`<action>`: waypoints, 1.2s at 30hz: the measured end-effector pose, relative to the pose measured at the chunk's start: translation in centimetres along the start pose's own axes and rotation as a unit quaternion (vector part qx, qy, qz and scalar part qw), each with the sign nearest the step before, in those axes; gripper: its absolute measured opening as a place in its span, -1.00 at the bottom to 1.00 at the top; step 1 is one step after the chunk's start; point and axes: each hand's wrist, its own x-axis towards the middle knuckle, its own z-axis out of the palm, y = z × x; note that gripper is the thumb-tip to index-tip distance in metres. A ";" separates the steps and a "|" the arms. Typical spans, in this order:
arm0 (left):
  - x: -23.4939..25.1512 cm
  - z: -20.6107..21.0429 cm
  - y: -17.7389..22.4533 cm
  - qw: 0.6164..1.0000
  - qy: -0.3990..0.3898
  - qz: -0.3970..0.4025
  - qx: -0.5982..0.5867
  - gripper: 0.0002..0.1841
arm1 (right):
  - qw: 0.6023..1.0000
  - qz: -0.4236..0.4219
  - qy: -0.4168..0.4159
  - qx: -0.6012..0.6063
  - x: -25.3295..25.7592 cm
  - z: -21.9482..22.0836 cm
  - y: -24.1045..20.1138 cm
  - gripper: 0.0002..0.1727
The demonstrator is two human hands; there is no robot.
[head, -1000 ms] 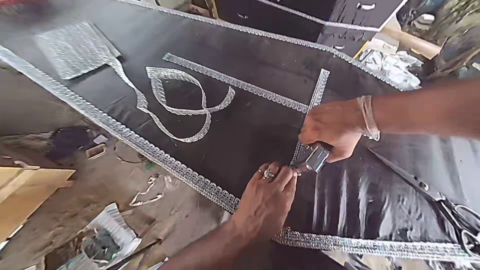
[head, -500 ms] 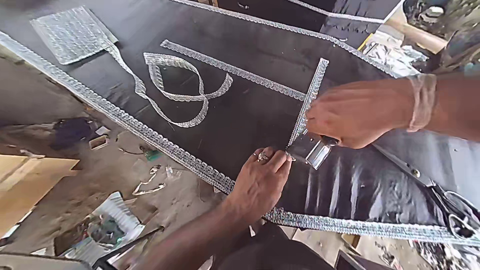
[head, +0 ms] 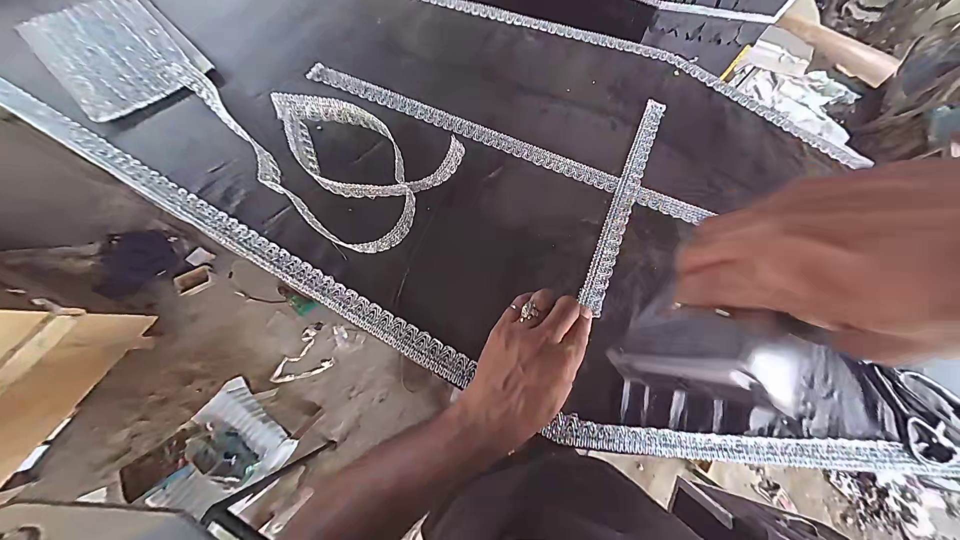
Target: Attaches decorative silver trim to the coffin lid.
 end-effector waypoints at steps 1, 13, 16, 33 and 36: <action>-0.1 -0.1 0.1 1.000 -0.007 -0.002 -0.001 -0.73 | 1.000 0.010 0.013 -0.004 -0.7 -0.7 -0.9 -0.80; -0.1 -0.1 0.0 0.999 -0.023 -0.019 -0.015 -0.69 | 0.936 0.179 -0.288 0.095 2.5 1.3 4.3 -0.65; 0.0 -0.1 -0.1 0.999 -0.022 -0.020 -0.025 -0.69 | 0.942 0.151 -0.288 0.086 4.0 1.4 4.2 -0.66; 0.0 0.0 -0.1 0.999 -0.002 -0.033 -0.040 -0.74 | 0.990 0.010 -0.130 0.055 5.2 4.5 6.0 -0.72; -0.1 0.0 -0.1 0.999 0.002 -0.036 -0.040 -0.75 | 0.990 -0.002 -0.136 0.040 5.1 4.3 6.6 -0.71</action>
